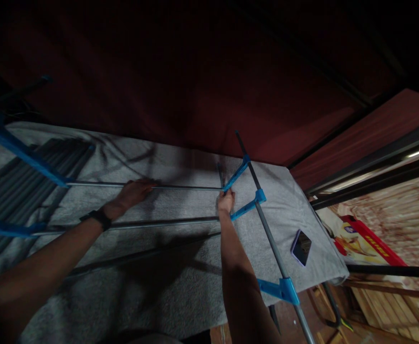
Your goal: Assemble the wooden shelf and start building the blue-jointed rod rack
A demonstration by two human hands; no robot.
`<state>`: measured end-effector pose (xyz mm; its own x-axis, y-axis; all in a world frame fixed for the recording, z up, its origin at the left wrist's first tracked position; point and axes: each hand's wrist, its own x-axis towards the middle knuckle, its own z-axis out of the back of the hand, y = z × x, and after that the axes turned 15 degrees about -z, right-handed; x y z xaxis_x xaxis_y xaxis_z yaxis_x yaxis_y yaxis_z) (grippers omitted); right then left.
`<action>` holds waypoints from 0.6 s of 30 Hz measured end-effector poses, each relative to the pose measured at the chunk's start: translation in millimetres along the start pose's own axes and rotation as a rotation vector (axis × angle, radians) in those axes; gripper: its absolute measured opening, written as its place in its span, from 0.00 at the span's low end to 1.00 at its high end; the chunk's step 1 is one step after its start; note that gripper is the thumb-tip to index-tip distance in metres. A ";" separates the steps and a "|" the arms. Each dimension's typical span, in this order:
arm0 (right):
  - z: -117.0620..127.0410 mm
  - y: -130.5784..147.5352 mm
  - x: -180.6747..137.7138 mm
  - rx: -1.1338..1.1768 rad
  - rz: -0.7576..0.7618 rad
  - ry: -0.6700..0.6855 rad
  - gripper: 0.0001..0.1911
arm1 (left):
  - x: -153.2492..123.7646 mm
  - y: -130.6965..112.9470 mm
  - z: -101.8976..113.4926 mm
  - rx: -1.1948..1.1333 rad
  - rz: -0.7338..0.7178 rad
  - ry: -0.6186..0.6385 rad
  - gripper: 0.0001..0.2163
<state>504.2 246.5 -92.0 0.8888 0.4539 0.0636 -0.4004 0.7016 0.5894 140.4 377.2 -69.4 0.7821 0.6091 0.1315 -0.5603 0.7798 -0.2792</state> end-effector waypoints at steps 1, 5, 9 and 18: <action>0.3 0.5 -0.2 -0.005 0.001 0.002 0.10 | -0.3 1.5 -0.8 -0.004 -0.008 -0.004 0.19; 1.7 3.7 -0.2 -0.047 -0.013 0.004 0.10 | -1.2 6.4 -2.9 -0.015 -0.084 -0.010 0.20; 3.9 8.8 0.0 -0.140 -0.036 0.012 0.11 | -1.1 5.6 -1.9 -0.012 -0.109 0.000 0.20; 8.7 20.1 -1.2 -0.255 -0.071 0.009 0.13 | 3.7 5.7 -2.5 -0.063 -0.127 -0.022 0.20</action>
<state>497.1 255.3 -73.2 0.9151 0.4028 0.0210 -0.3814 0.8472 0.3697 140.8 383.5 -72.9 0.8392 0.5094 0.1902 -0.4383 0.8408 -0.3179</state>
